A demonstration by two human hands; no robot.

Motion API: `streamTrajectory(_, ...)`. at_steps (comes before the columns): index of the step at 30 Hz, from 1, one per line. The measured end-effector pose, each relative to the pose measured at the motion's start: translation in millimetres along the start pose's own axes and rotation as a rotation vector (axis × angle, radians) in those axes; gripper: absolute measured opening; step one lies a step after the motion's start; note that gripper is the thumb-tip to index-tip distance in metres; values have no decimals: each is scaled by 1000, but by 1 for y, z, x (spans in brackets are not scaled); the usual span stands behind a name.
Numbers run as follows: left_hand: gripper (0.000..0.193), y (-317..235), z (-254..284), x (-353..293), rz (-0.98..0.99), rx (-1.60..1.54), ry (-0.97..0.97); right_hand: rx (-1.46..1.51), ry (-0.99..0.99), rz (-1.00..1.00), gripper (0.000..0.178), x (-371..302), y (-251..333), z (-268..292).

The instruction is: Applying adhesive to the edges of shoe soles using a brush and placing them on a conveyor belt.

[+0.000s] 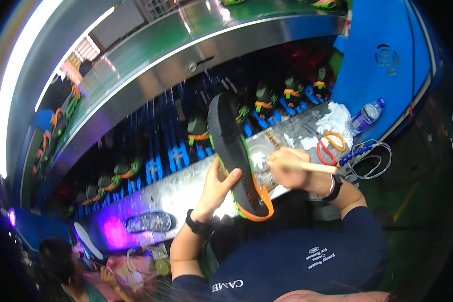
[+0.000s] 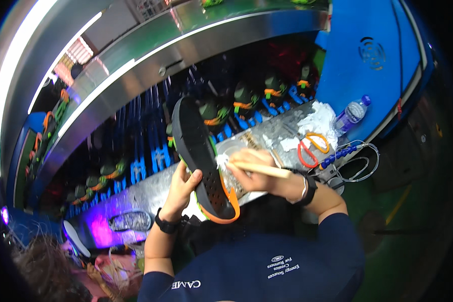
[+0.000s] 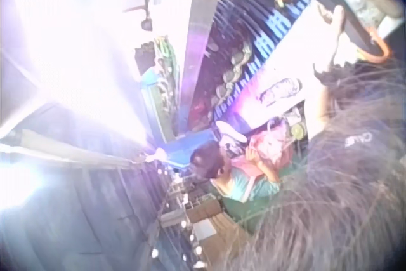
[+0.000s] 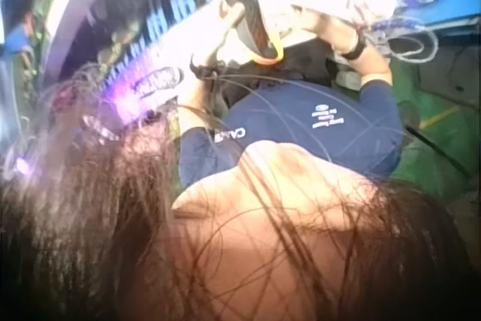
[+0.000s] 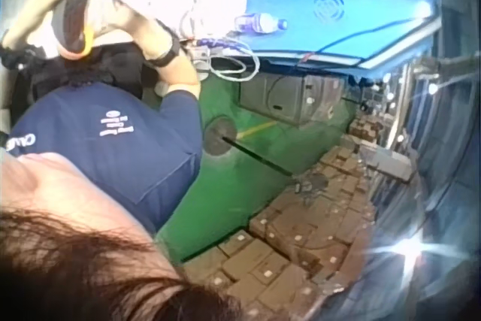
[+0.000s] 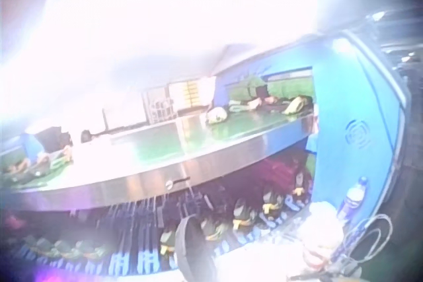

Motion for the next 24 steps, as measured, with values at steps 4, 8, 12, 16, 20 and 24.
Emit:
streamTrajectory(4, 52, -19, -15, 17, 151, 66, 9, 112, -202, -234, 8, -24, -3, 72)
streamTrajectory(8, 52, -71, -56, 52, 352, -442, 123, 175, -510, -313, 10, -58, -14, 123)
streamTrajectory(12, 57, -150, -121, 215, 372, -126, 565, 146, -564, -424, 10, -81, -18, 138)
streamTrajectory(16, 51, -148, -111, 308, 246, -313, -58, 215, -638, -451, 9, -90, -12, 143)
streamTrajectory(20, 50, -111, -87, 234, 82, 67, 271, 229, -631, -525, 8, -97, -24, 145)
streamTrajectory(24, 33, -118, -5, 144, -151, 462, 119, 183, -575, -524, 7, -103, -45, 135)
Point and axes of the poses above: each hand's wrist, its own x-axis towards the middle knuckle, its own z-axis out of the back of the hand, y = z × x, the point moved 5 cm from there along x, towards the middle knuckle
